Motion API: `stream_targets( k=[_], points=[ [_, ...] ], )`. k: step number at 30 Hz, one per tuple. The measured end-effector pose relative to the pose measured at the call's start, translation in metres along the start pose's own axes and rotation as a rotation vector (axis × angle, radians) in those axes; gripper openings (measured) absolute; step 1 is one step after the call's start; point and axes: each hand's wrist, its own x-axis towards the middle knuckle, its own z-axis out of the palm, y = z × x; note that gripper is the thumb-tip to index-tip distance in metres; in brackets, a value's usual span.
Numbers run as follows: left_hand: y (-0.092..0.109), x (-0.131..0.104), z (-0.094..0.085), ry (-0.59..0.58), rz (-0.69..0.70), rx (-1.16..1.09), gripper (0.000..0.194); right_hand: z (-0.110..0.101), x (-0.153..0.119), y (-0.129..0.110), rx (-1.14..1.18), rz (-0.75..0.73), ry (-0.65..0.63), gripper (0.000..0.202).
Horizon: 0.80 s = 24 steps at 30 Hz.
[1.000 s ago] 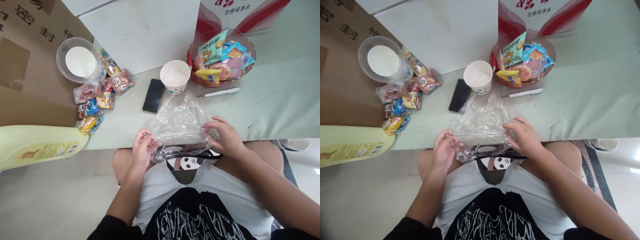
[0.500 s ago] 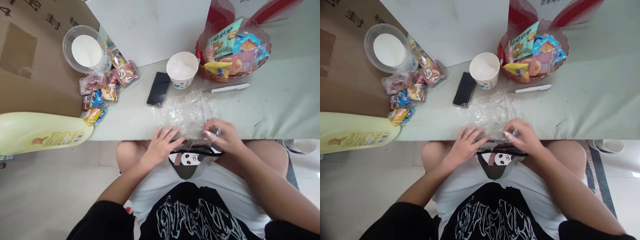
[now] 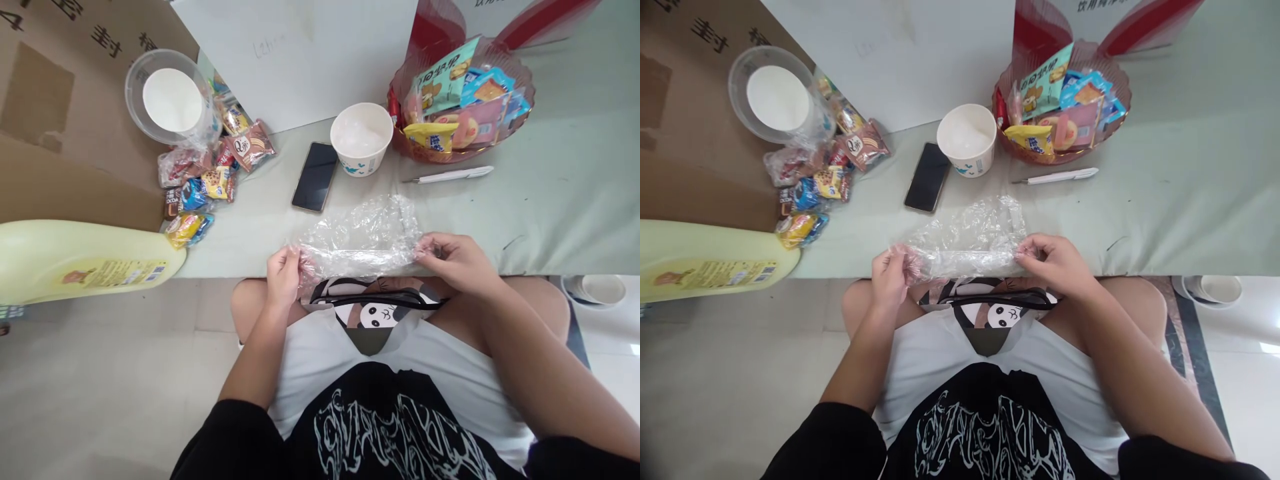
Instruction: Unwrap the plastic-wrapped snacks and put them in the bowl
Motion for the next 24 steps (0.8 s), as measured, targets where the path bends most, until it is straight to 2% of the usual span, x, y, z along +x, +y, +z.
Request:
stream_targets(
  k=[4,6,9,12,14,16,20,24],
  points=[
    [0.002,0.000,0.001,0.052,0.028,0.192,0.038,0.007,0.001,0.004,0.194,-0.116,0.181,0.037],
    [0.001,-0.001,0.000,0.082,0.038,0.331,0.034,0.011,0.005,0.005,0.242,-0.064,0.234,0.029],
    [-0.001,0.000,-0.003,0.132,0.084,0.519,0.038,0.015,0.014,0.004,0.068,0.077,0.379,0.030],
    [-0.003,0.002,-0.004,0.167,0.165,0.668,0.044,0.017,0.022,0.003,-0.247,0.071,0.539,0.040],
    [-0.001,0.003,-0.003,0.160,0.204,0.700,0.047,0.018,0.024,0.003,-0.352,0.042,0.539,0.037],
    [0.001,0.003,-0.002,0.153,0.219,0.637,0.046,0.018,0.024,0.003,-0.377,0.028,0.496,0.033],
    [0.010,0.006,0.002,0.198,0.182,0.495,0.034,0.017,0.019,0.002,-0.440,0.050,0.464,0.033],
    [0.018,0.019,0.005,0.239,0.121,0.664,0.013,0.018,0.018,0.003,-0.591,0.146,0.496,0.031]
  ],
)
